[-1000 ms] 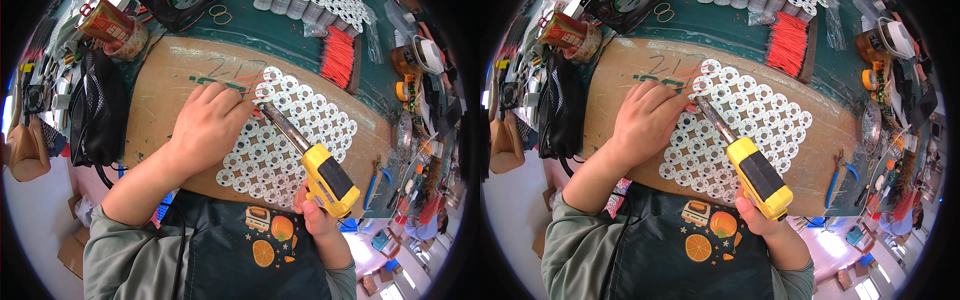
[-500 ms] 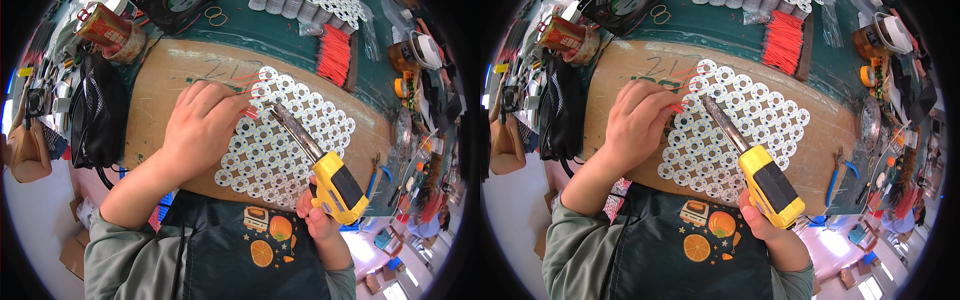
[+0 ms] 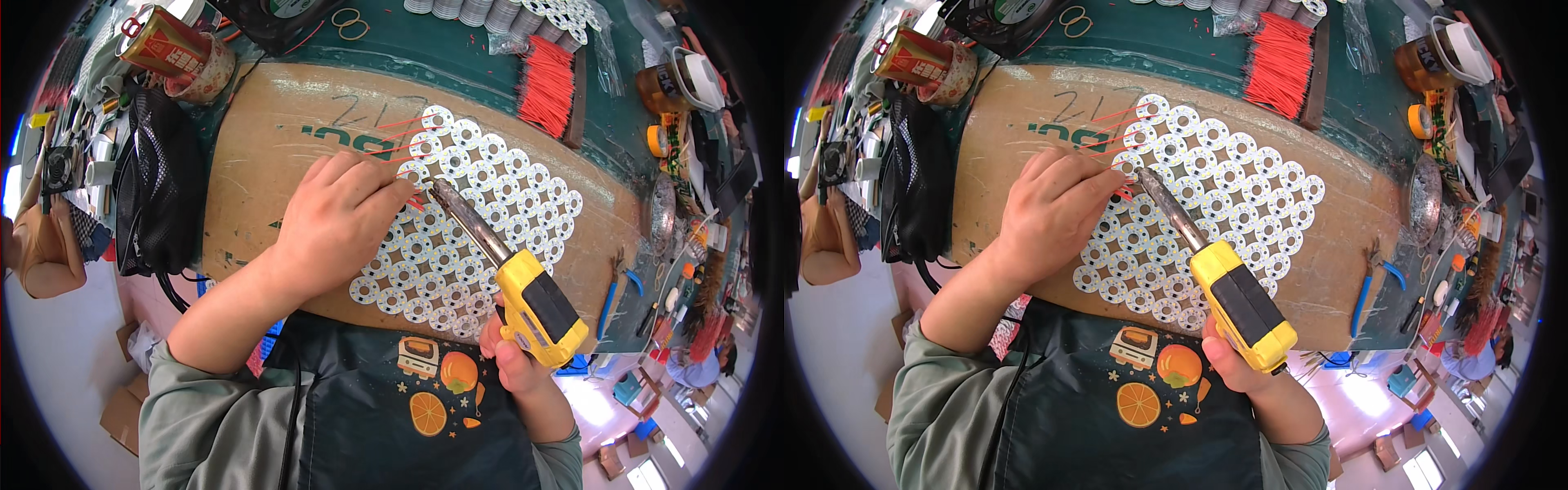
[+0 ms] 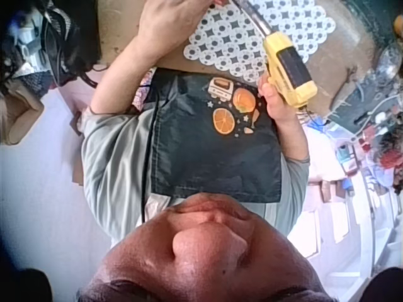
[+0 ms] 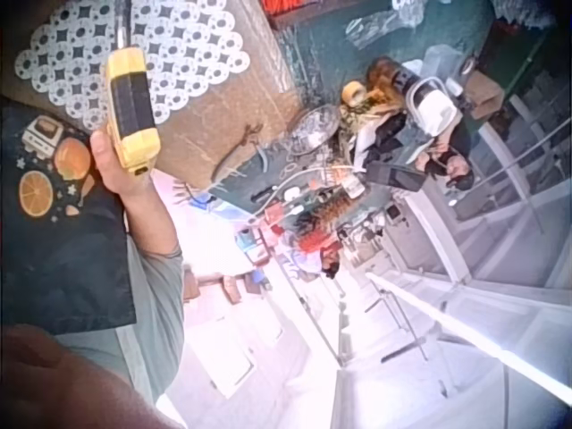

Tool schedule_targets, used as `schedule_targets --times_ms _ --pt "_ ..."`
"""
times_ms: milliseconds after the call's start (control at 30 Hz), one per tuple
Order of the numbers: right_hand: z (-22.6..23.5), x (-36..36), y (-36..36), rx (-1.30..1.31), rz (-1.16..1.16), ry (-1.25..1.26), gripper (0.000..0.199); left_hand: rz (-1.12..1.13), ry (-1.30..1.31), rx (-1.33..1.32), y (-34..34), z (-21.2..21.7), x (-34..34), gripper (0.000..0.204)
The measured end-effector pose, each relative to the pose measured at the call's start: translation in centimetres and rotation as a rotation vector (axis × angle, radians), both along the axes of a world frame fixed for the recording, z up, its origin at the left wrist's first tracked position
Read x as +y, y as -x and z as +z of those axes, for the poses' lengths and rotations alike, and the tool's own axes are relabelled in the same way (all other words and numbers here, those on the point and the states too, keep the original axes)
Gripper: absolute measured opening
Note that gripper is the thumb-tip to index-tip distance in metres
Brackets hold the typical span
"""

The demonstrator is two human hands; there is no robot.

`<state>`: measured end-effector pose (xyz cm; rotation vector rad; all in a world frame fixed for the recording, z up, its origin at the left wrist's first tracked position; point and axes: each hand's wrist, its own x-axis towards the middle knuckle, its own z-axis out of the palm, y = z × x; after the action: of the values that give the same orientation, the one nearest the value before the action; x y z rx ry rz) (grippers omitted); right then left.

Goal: The person solders wires onto an array of circular LED circuit boards using a soldering gun, removes the completed board array, and places a new one onto the workbench. They then grab wires from a bundle and solder them onto the new circuit board array using the soldering gun.

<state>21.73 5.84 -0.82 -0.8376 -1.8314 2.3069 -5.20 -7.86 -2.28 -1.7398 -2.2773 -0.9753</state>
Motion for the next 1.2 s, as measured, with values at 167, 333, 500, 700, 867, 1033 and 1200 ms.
schedule_targets --times_ms 167,333,500,700,867,1033,1200 --pt "-0.1 0.0 0.0 -0.001 0.000 -0.018 0.060 0.006 0.038 0.008 -0.1 0.0 0.1 0.032" --pt "-0.2 0.1 -0.1 0.012 0.018 0.001 0.056 -0.004 0.062 0.010 -0.1 0.0 0.1 0.033" --pt "-0.2 0.2 -0.2 0.016 0.033 -0.013 0.053 -0.010 0.068 0.020 -0.1 -0.1 0.1 0.033" --pt "-0.4 0.2 -0.2 0.009 0.044 -0.063 0.056 -0.026 0.074 0.024 -0.1 -0.3 0.1 0.030" --pt "0.0 0.3 -0.1 0.044 0.046 0.016 0.071 -0.009 0.082 0.014 -0.2 0.0 0.0 0.031" --pt "0.8 0.1 -0.2 0.058 0.028 0.102 0.079 0.020 0.046 0.000 -0.3 0.2 0.0 0.029" --pt "0.3 0.3 -0.1 0.219 0.125 0.080 0.033 0.049 0.011 -0.005 -0.4 0.7 -1.4 0.029"
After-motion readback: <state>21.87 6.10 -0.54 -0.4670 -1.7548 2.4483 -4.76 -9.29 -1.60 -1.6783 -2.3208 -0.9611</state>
